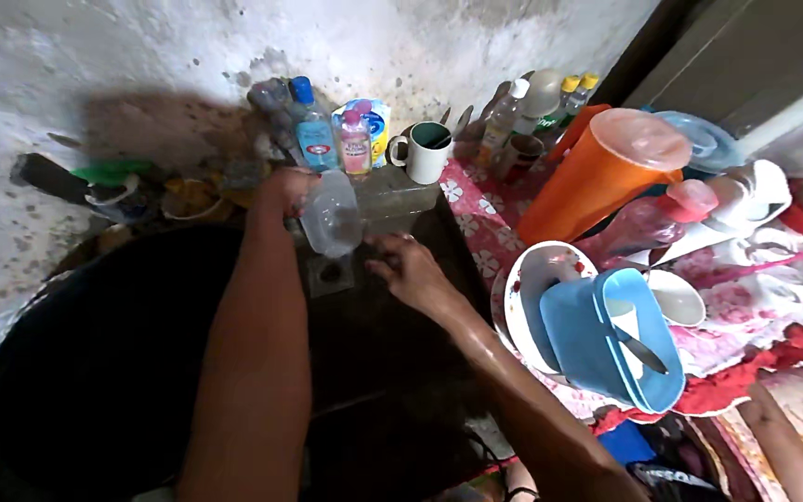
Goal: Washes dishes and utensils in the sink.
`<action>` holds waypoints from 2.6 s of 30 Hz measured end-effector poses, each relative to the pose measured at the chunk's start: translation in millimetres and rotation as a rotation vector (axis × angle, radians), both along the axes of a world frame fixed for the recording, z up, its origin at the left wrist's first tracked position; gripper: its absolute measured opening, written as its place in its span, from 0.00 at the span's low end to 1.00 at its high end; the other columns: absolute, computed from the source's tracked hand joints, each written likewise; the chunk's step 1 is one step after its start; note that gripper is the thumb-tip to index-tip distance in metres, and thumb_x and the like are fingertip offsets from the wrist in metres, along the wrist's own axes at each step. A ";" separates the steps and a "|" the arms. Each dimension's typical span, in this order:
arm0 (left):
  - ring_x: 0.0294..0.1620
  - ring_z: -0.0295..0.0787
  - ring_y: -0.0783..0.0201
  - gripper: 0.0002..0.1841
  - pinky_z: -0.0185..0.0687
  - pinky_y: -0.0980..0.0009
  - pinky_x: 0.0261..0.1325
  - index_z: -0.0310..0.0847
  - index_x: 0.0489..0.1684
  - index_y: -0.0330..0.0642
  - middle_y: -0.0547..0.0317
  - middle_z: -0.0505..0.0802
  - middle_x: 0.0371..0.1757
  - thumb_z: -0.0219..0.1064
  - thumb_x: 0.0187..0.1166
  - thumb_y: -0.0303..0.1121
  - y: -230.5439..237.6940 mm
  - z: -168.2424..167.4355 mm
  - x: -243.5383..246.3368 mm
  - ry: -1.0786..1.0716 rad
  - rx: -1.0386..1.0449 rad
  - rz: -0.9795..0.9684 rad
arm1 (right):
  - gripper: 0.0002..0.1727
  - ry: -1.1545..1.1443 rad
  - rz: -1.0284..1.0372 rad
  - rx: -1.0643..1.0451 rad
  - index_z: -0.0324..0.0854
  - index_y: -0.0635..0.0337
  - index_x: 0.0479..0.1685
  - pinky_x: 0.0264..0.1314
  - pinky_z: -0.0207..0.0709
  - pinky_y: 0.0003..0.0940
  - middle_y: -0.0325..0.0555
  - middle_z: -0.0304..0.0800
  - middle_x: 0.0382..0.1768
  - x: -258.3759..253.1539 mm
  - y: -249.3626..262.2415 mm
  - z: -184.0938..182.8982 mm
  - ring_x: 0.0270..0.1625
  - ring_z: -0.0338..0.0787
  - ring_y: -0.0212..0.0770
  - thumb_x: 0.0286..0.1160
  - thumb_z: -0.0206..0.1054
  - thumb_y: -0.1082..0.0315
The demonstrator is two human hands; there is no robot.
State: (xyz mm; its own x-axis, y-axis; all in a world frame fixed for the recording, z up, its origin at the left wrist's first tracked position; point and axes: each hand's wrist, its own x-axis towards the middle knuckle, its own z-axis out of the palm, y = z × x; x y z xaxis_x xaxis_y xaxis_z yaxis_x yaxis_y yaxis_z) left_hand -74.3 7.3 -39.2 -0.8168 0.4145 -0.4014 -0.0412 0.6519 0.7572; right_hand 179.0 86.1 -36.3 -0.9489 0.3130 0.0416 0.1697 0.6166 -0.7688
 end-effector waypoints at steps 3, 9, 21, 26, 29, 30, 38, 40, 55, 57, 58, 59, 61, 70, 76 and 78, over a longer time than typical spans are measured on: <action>0.65 0.78 0.45 0.26 0.74 0.44 0.62 0.70 0.82 0.43 0.37 0.78 0.75 0.61 0.89 0.45 -1.6 2.3 3.1 -0.054 0.094 0.014 | 0.38 0.024 -0.133 -0.164 0.66 0.64 0.86 0.78 0.73 0.58 0.68 0.70 0.82 -64.4 24.9 -31.1 0.78 0.78 0.64 0.75 0.76 0.68; 0.64 0.80 0.50 0.28 0.76 0.49 0.67 0.74 0.72 0.33 0.39 0.83 0.67 0.66 0.85 0.48 -1.2 4.9 3.7 -0.072 0.172 0.042 | 0.30 0.168 0.130 -0.612 0.70 0.72 0.78 0.67 0.79 0.38 0.61 0.84 0.65 -139.5 74.8 -76.0 0.62 0.85 0.42 0.73 0.69 0.78; 0.81 0.71 0.33 0.23 0.64 0.35 0.80 0.68 0.79 0.27 0.26 0.76 0.78 0.50 0.93 0.34 3.2 -10.4 -10.2 0.175 -0.044 -0.023 | 0.14 0.159 0.301 -0.117 0.88 0.70 0.59 0.64 0.81 0.45 0.59 0.94 0.52 -167.2 32.6 -66.8 0.54 0.92 0.45 0.82 0.65 0.72; 0.78 0.73 0.34 0.22 0.70 0.31 0.71 0.67 0.85 0.42 0.33 0.76 0.80 0.47 0.96 0.37 5.6 -4.8 -3.1 0.094 0.097 -0.076 | 0.20 -0.084 0.146 -0.032 0.85 0.70 0.62 0.69 0.75 0.57 0.64 0.90 0.55 -197.7 48.0 -55.3 0.61 0.88 0.56 0.93 0.51 0.64; 0.76 0.74 0.36 0.22 0.70 0.33 0.68 0.67 0.85 0.46 0.35 0.76 0.79 0.45 0.97 0.38 5.0 -2.5 -3.2 0.059 0.098 -0.063 | 0.14 -0.053 0.228 0.063 0.87 0.72 0.48 0.60 0.76 0.54 0.61 0.90 0.45 -206.2 34.3 -41.2 0.51 0.88 0.53 0.86 0.60 0.68; 0.77 0.73 0.37 0.22 0.69 0.35 0.69 0.68 0.85 0.44 0.34 0.77 0.79 0.45 0.97 0.37 4.5 -2.8 -3.1 0.075 0.097 -0.056 | 0.14 -0.045 0.254 0.026 0.86 0.72 0.47 0.59 0.75 0.51 0.60 0.89 0.45 -204.9 32.1 -39.2 0.50 0.87 0.50 0.87 0.59 0.69; 0.82 0.70 0.33 0.22 0.63 0.36 0.81 0.69 0.80 0.28 0.26 0.76 0.78 0.48 0.94 0.32 1.2 -8.9 -11.8 0.286 -0.016 -0.013 | 0.20 -0.101 0.329 -0.113 0.82 0.69 0.66 0.73 0.72 0.54 0.63 0.86 0.62 -158.5 30.3 -56.3 0.66 0.84 0.53 0.91 0.57 0.61; 0.82 0.71 0.34 0.21 0.63 0.37 0.82 0.71 0.79 0.30 0.28 0.78 0.78 0.50 0.92 0.30 0.4 -5.8 -11.6 0.319 -0.067 0.004 | 0.23 -0.221 0.275 0.104 0.78 0.64 0.73 0.70 0.75 0.65 0.66 0.85 0.64 -135.0 30.5 -55.6 0.67 0.85 0.64 0.80 0.68 0.69; 0.80 0.67 0.29 0.35 0.64 0.27 0.72 0.68 0.80 0.30 0.25 0.73 0.79 0.54 0.90 0.55 2.7 3.5 3.1 -0.036 0.154 0.127 | 0.27 0.090 -0.176 -0.742 0.63 0.45 0.89 0.37 0.76 0.23 0.42 0.85 0.50 -95.6 34.5 -101.9 0.35 0.80 0.26 0.92 0.55 0.65; 0.80 0.67 0.28 0.34 0.66 0.27 0.70 0.64 0.85 0.34 0.26 0.71 0.81 0.56 0.90 0.53 3.1 2.5 1.2 -0.047 0.133 0.108 | 0.24 0.093 -0.184 -0.905 0.63 0.40 0.87 0.38 0.76 0.21 0.38 0.82 0.46 -100.7 32.1 -97.3 0.34 0.79 0.25 0.95 0.50 0.60; 0.80 0.67 0.28 0.35 0.67 0.27 0.70 0.62 0.86 0.37 0.27 0.71 0.82 0.58 0.89 0.54 3.0 0.7 -0.1 -0.060 0.136 0.104 | 0.23 0.102 -0.171 -0.943 0.63 0.40 0.86 0.39 0.76 0.21 0.37 0.82 0.46 -103.6 28.9 -95.4 0.35 0.80 0.25 0.95 0.48 0.59; 0.80 0.68 0.28 0.35 0.67 0.26 0.70 0.62 0.86 0.39 0.28 0.71 0.82 0.60 0.88 0.53 2.9 -1.7 -1.5 -0.060 0.145 0.100 | 0.23 0.112 -0.155 -0.961 0.63 0.42 0.86 0.42 0.78 0.22 0.38 0.82 0.49 -107.2 25.5 -93.8 0.38 0.81 0.26 0.96 0.47 0.59; 0.81 0.67 0.29 0.35 0.66 0.26 0.73 0.61 0.86 0.35 0.28 0.71 0.82 0.65 0.86 0.46 0.4 -2.1 -2.4 0.001 0.149 0.084 | 0.22 0.125 -0.149 -0.925 0.65 0.48 0.84 0.46 0.80 0.26 0.41 0.83 0.55 -116.0 19.9 -92.0 0.43 0.84 0.29 0.96 0.47 0.62; 0.80 0.70 0.31 0.38 0.72 0.31 0.71 0.54 0.88 0.35 0.28 0.70 0.83 0.71 0.82 0.36 1.2 -3.5 -5.8 0.062 0.070 0.056 | 0.43 0.076 -0.151 -0.461 0.58 0.69 0.87 0.67 0.81 0.47 0.66 0.86 0.62 -146.0 29.8 -97.9 0.60 0.89 0.51 0.74 0.77 0.68; 0.71 0.80 0.37 0.29 0.75 0.36 0.68 0.68 0.79 0.35 0.34 0.81 0.73 0.69 0.84 0.39 2.4 -3.1 -2.4 -0.056 0.123 -0.093 | 0.42 -0.106 -0.293 -0.128 0.67 0.56 0.83 0.55 0.83 0.62 0.64 0.89 0.59 -82.2 46.8 -43.8 0.55 0.90 0.64 0.67 0.83 0.61; 0.72 0.79 0.37 0.29 0.73 0.35 0.69 0.71 0.78 0.35 0.34 0.83 0.70 0.69 0.83 0.44 1.2 -4.0 -1.9 -0.060 0.154 -0.129 | 0.41 0.031 -0.332 -0.170 0.70 0.62 0.82 0.59 0.85 0.55 0.61 0.91 0.57 -80.2 69.4 -50.4 0.53 0.93 0.55 0.67 0.82 0.62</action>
State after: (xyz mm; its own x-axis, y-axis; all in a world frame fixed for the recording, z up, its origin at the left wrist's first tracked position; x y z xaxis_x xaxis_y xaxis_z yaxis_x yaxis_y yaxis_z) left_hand -76.1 8.5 -43.2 -0.7296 0.5740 -0.3717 -0.0130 0.5318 0.8468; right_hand 98.8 155.5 -86.7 -0.7935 0.6085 -0.0105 0.3146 0.3952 -0.8630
